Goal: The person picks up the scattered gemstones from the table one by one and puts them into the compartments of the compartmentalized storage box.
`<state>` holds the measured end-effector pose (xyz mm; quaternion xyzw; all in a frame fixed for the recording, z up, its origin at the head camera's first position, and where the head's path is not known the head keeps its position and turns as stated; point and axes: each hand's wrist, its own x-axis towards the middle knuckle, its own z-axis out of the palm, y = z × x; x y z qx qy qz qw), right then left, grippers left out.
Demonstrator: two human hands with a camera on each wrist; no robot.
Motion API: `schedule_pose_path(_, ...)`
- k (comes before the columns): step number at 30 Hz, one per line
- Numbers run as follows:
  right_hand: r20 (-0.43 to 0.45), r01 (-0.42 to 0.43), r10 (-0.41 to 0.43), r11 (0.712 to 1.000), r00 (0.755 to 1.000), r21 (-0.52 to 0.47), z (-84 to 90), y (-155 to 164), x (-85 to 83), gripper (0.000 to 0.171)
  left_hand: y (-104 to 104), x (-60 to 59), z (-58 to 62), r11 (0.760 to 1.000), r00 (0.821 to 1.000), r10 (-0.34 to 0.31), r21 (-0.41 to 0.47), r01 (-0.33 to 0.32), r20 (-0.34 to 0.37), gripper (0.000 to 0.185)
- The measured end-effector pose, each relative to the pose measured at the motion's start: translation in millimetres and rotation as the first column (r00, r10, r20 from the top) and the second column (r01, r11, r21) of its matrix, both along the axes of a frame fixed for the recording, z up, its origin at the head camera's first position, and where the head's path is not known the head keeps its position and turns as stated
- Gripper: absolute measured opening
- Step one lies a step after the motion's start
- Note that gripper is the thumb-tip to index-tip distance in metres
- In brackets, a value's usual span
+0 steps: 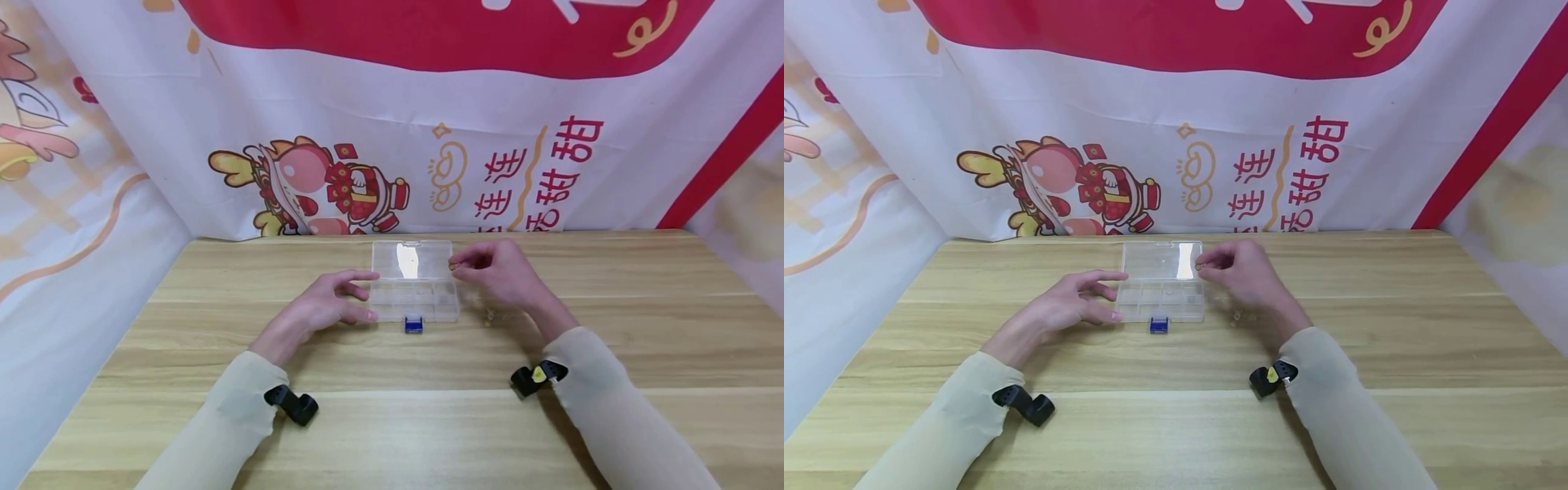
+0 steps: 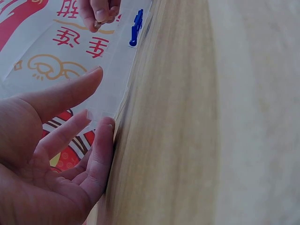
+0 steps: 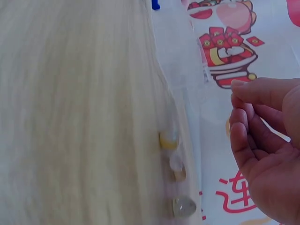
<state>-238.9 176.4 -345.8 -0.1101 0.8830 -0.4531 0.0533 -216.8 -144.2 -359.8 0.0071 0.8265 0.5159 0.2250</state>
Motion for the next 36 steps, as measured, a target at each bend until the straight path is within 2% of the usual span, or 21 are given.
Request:
schedule_pose_path(5, 0.014, 0.034, -0.035, 0.999, 0.999, 0.01, 3.5, -10, 2.4, 0.017, -1, -0.4, -0.3, 1.0, 1.0, 0.001, -0.003, -0.001, -0.002, 0.072)
schedule_pose_path(17, 0.025, 0.058, -0.057, 0.998, 0.998, -0.008, 5.9, -26, 5.2, 0.018, -1, -0.2, -0.8, 1.0, 1.0, 0.001, 0.001, -0.001, 0.003, 0.071)
schedule_pose_path(27, 0.031, 0.062, -0.062, 0.998, 0.998, -0.012, 4.5, -48, 8.7, 0.014, -1, 0.8, -0.8, 1.0, 1.0, 0.002, 0.004, -0.002, -0.002, 0.072)
schedule_pose_path(36, 0.068, 0.108, -0.106, 0.994, 0.992, -0.023, 8.1, -57, 15.1, 0.014, -1, -1.0, -1.4, 1.0, 1.0, -0.007, 0.005, 0.007, 0.0, 0.072)
